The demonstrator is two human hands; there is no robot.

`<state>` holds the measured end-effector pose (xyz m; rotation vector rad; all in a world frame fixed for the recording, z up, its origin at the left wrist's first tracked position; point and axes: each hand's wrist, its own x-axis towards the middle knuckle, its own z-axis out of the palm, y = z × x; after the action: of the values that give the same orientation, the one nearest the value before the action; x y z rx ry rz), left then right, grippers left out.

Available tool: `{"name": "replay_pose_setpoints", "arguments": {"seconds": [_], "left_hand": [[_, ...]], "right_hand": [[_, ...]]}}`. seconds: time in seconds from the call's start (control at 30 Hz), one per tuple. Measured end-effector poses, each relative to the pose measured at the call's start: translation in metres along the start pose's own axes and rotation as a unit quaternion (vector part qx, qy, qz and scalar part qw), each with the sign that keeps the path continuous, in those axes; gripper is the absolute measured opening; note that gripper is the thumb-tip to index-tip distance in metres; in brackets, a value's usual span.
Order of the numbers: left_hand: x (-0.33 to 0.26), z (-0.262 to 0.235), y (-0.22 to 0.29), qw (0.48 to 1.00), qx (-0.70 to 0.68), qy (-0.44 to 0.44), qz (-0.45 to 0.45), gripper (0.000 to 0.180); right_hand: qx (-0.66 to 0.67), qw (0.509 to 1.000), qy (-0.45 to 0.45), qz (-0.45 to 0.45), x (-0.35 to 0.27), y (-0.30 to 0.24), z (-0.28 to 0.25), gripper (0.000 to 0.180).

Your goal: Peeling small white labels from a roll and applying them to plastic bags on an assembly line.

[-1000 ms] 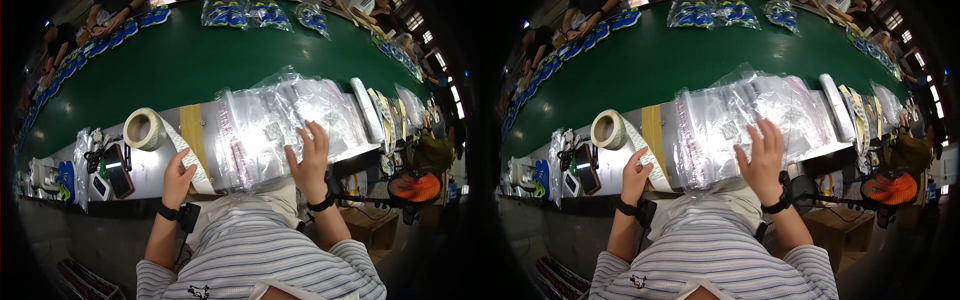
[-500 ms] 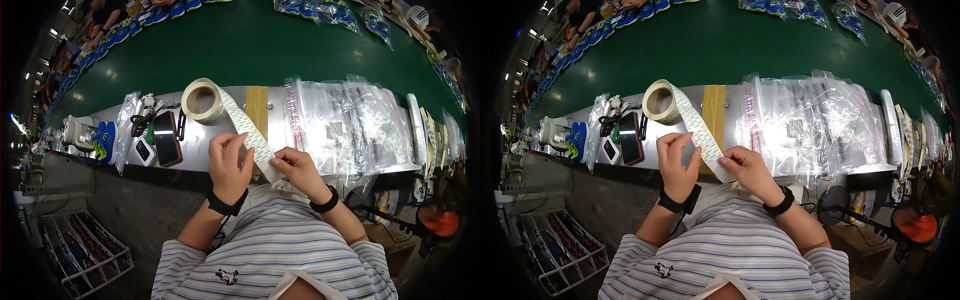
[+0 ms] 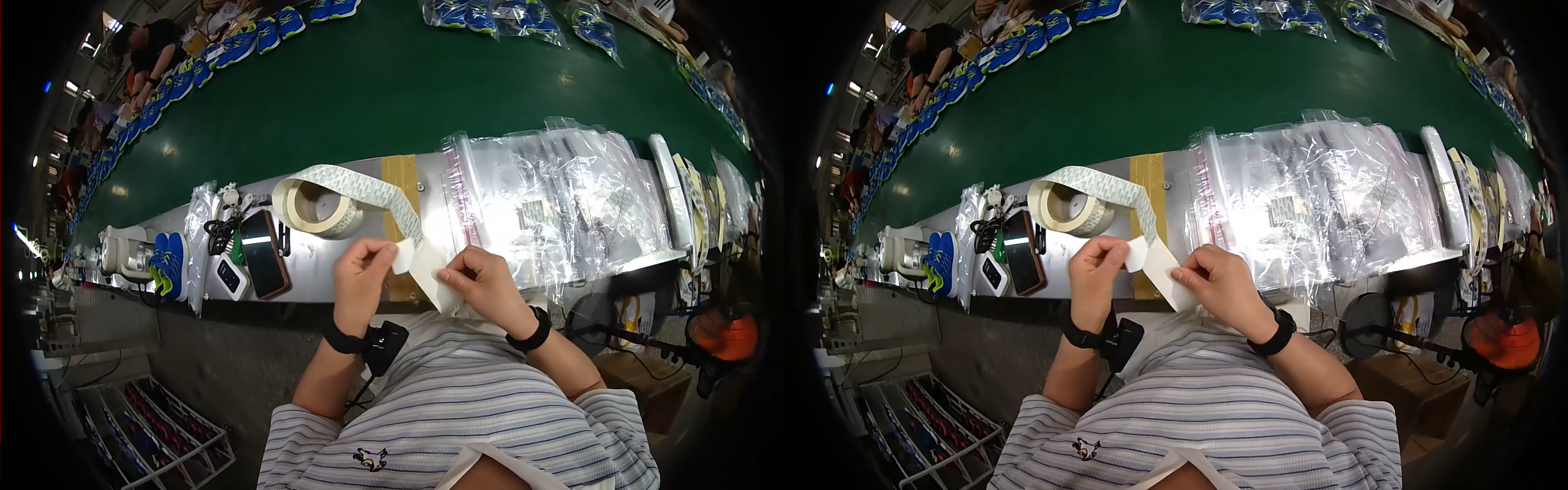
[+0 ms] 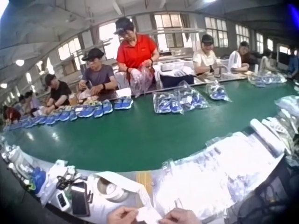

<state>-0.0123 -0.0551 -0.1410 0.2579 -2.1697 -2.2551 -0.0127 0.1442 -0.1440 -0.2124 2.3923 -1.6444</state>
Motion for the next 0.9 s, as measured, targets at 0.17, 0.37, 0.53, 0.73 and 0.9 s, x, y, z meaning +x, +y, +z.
{"name": "replay_pose_setpoints", "arguments": {"seconds": [0.17, 0.37, 0.53, 0.73, 0.9], "left_hand": [[0.000, 0.009, 0.019, 0.996, 0.044, -0.045, 0.066, 0.011], [0.029, 0.050, -0.012, 0.967, -0.059, -0.199, -0.147, 0.041], [0.029, 0.055, -0.002, 0.949, -0.125, -0.182, -0.225, 0.042], [0.019, 0.026, 0.001, 0.953, -0.193, -0.123, -0.199, 0.037], [-0.008, 0.014, 0.006, 0.944, -0.156, -0.158, -0.245, 0.038]], "right_hand": [[-0.328, 0.927, 0.168, -0.071, 0.002, 0.011, -0.028, 0.037], [-0.311, 0.939, 0.144, -0.017, 0.025, 0.047, -0.042, 0.024], [-0.255, 0.958, 0.129, -0.006, 0.011, 0.034, -0.044, 0.034], [-0.367, 0.917, 0.047, -0.149, -0.021, 0.018, -0.013, 0.070], [-0.300, 0.941, 0.041, -0.150, -0.023, 0.035, -0.027, 0.047]]}}
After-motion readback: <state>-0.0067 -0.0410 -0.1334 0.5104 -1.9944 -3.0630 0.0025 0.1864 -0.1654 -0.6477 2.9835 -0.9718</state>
